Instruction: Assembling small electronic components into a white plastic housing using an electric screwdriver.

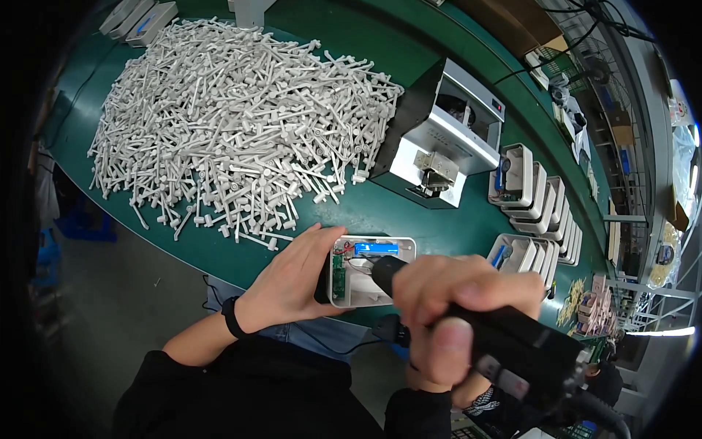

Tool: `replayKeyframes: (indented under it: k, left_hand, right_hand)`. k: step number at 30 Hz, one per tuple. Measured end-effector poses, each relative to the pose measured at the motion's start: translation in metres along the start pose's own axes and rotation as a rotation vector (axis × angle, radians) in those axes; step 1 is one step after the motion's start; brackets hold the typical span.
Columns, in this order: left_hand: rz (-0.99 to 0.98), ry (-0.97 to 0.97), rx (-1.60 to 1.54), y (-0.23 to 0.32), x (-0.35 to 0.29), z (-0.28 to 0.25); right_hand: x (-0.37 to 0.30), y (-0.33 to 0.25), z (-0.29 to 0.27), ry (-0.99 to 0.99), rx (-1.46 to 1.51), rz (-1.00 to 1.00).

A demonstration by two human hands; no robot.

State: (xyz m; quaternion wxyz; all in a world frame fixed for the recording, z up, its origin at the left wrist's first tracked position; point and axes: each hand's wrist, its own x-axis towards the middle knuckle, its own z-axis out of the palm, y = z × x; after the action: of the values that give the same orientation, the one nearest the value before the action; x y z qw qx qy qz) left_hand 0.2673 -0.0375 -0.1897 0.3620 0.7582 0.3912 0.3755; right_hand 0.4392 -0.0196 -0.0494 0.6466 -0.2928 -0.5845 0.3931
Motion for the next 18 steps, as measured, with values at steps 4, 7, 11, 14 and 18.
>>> replayKeyframes:
  k: [4,7,11,14,18]
  left_hand:
    - [-0.002,0.012,0.003,0.001,0.001,-0.001]
    - [0.001,0.008,0.008,0.001,0.003,0.000]
    - [-0.016,-0.037,0.032,0.002,0.001,-0.002]
    - [-0.025,-0.014,0.011,0.001,0.000,-0.001]
    - [-0.036,-0.022,0.023,0.002,0.000,-0.002]
  right_hand:
    - [-0.007,0.012,0.001,-0.027,-0.029,0.074]
    - [-0.010,0.021,0.000,-0.030,-0.048,0.058]
    - [-0.014,0.030,0.000,-0.026,-0.056,0.040]
    - [-0.014,0.033,0.001,-0.021,-0.054,0.040]
    - [-0.011,0.038,0.003,-0.003,-0.055,0.048]
